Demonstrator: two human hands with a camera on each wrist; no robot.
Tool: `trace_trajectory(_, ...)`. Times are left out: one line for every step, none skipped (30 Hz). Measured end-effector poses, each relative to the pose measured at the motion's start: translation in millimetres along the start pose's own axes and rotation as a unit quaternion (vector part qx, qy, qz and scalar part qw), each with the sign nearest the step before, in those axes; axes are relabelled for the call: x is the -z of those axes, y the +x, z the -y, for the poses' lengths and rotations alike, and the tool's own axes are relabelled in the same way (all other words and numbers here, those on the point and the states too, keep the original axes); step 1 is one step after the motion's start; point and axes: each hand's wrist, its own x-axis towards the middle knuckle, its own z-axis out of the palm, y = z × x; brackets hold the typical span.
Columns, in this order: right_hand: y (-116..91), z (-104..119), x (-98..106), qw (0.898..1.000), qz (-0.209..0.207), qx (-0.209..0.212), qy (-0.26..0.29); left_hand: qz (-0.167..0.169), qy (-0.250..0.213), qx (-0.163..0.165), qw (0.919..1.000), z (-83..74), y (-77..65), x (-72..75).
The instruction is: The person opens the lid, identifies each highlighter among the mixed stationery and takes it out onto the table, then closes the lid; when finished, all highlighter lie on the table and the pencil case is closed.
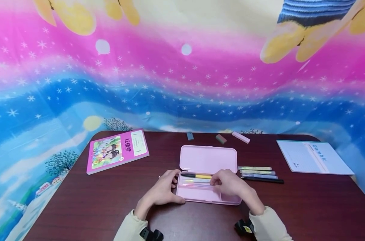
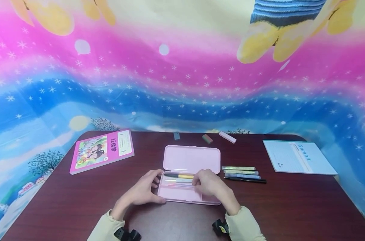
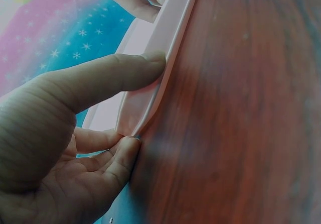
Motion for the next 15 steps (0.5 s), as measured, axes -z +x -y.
trace_trajectory(-0.2,0.3,0.1,1.0,0.0,0.003,-0.003,0.0,0.0,0.0,1.0,-0.1,0.0,0.0)
trace_trajectory(-0.3,0.5,0.1,1.0,0.001,0.006,-0.007,0.0,-0.001,-0.001,1.0,-0.3,0.0,0.2)
trace_trajectory(-0.4,0.6,0.1,1.0,0.001,0.009,-0.011,0.0,-0.001,-0.001,1.0,-0.4,0.0,0.3)
trace_trajectory(-0.4,0.7,0.0,1.0,0.001,0.011,-0.013,0.0,-0.002,-0.002,1.0,-0.5,0.0,0.4)
trace_trajectory(-0.4,0.8,0.0,1.0,0.001,0.012,-0.015,0.0,-0.002,-0.003,1.0,-0.4,0.0,0.4)
trace_trajectory(-0.4,0.9,-0.2,1.0,0.0,0.013,-0.015,0.0,-0.003,-0.003,1.0,-0.5,0.0,0.6)
trace_trajectory(-0.3,1.0,-0.4,1.0,-0.001,0.014,-0.015,-0.001,-0.002,-0.003,1.0,-0.5,0.0,0.7)
trace_trajectory(-0.2,1.1,-0.7,1.0,-0.003,0.014,-0.015,-0.001,-0.003,-0.003,1.0,-0.6,0.0,0.8)
trace_trajectory(-0.2,1.4,-0.9,1.0,-0.005,0.014,-0.013,0.0,-0.002,-0.003,1.0,-0.6,0.1,0.8)
trace_trajectory(-0.1,1.5,-1.2,1.0,-0.006,0.014,-0.01,-0.001,-0.001,-0.003,1.0,-0.8,0.1,0.9)
trace_trajectory(0.1,1.6,-1.6,1.0,-0.008,0.014,-0.007,0.0,0.0,-0.003,1.0,-0.7,0.1,0.9)
trace_trajectory(0.3,1.5,-2.0,1.0,-0.01,0.014,-0.003,0.0,0.001,-0.004,1.0,-0.8,0.2,0.9)
trace_trajectory(0.6,1.5,-2.3,1.0,-0.011,0.014,0.001,-0.001,0.002,-0.004,1.0,-0.8,0.3,0.9)
trace_trajectory(0.8,1.5,-2.6,1.0,-0.013,0.014,0.005,-0.001,0.001,-0.005,1.0,-0.9,0.3,1.2)
trace_trajectory(1.0,1.3,-2.9,1.0,-0.014,0.012,0.008,-0.001,0.002,-0.007,1.0,-0.7,0.4,1.1)
